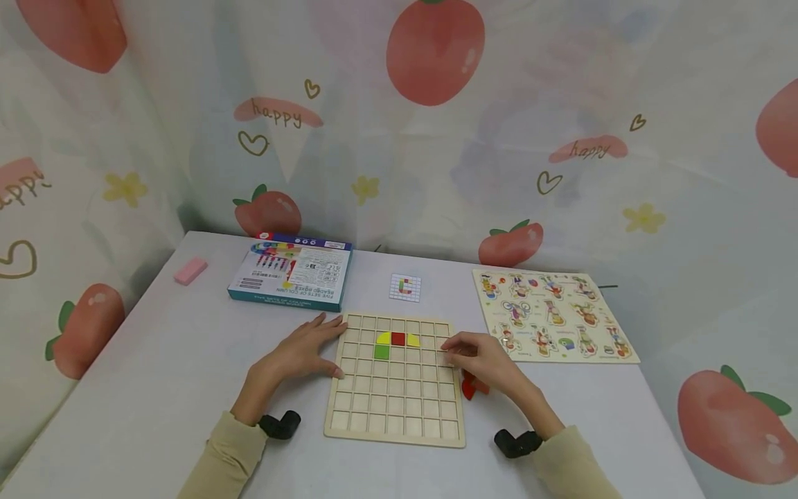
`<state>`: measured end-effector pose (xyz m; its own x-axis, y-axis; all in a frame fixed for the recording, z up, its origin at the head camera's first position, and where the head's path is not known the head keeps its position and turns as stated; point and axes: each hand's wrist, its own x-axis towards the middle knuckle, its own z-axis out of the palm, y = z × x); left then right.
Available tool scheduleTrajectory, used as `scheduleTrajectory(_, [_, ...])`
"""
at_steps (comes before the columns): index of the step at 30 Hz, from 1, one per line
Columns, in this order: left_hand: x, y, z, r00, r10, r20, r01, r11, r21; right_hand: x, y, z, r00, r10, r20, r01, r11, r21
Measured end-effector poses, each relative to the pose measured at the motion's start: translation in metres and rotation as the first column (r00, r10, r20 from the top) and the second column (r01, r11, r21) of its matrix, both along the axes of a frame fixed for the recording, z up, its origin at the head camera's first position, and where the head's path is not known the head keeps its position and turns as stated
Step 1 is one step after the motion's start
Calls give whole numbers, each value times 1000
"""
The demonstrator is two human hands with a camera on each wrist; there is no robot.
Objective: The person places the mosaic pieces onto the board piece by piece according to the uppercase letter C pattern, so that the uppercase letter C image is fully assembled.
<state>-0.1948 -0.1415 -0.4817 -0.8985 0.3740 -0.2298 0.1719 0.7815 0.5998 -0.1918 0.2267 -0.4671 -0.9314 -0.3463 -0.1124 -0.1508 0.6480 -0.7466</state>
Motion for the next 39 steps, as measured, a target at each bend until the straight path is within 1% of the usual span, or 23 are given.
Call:
scheduleTrajectory(2, [0,0,1,1000,-2,-6,2,1000,-3,0,5,1,1000,-15,1,15,1000,7])
scheduleTrajectory(6, [-1,-1,3,1000,-4,-12,4,1000,-6,0,15,1,999,-34,-26,35,999,32])
scheduleTrajectory(12, [0,0,3,1000,0,7,0,1000,-5,0,31,2,997,-49,-61,54,995,79])
scheduleTrajectory(16, [0,0,4,1000,-4,3,4,1000,-5,2,43,2,995,-67,-75,75,992,102])
scheduleTrajectory(21, [-1,1,4,1000,-15,3,15,1000,-1,6,57,1,995,-87,-58,94,986,135])
scheduleTrajectory(24, [-1,2,3,1000,-24,2,24,1000,-1,9,64,0,996,-84,-35,88,984,156])
scheduleTrajectory(28, [-1,2,4,1000,-30,-5,30,1000,-1,11,67,-1,997,-70,-23,73,981,178])
scheduleTrajectory(33, [-1,2,6,1000,-28,-12,28,1000,3,11,63,0,997,-61,-35,68,974,215])
scheduleTrajectory(39, [1,0,4,1000,-12,-2,12,1000,2,9,58,-2,997,-48,-56,60,974,218])
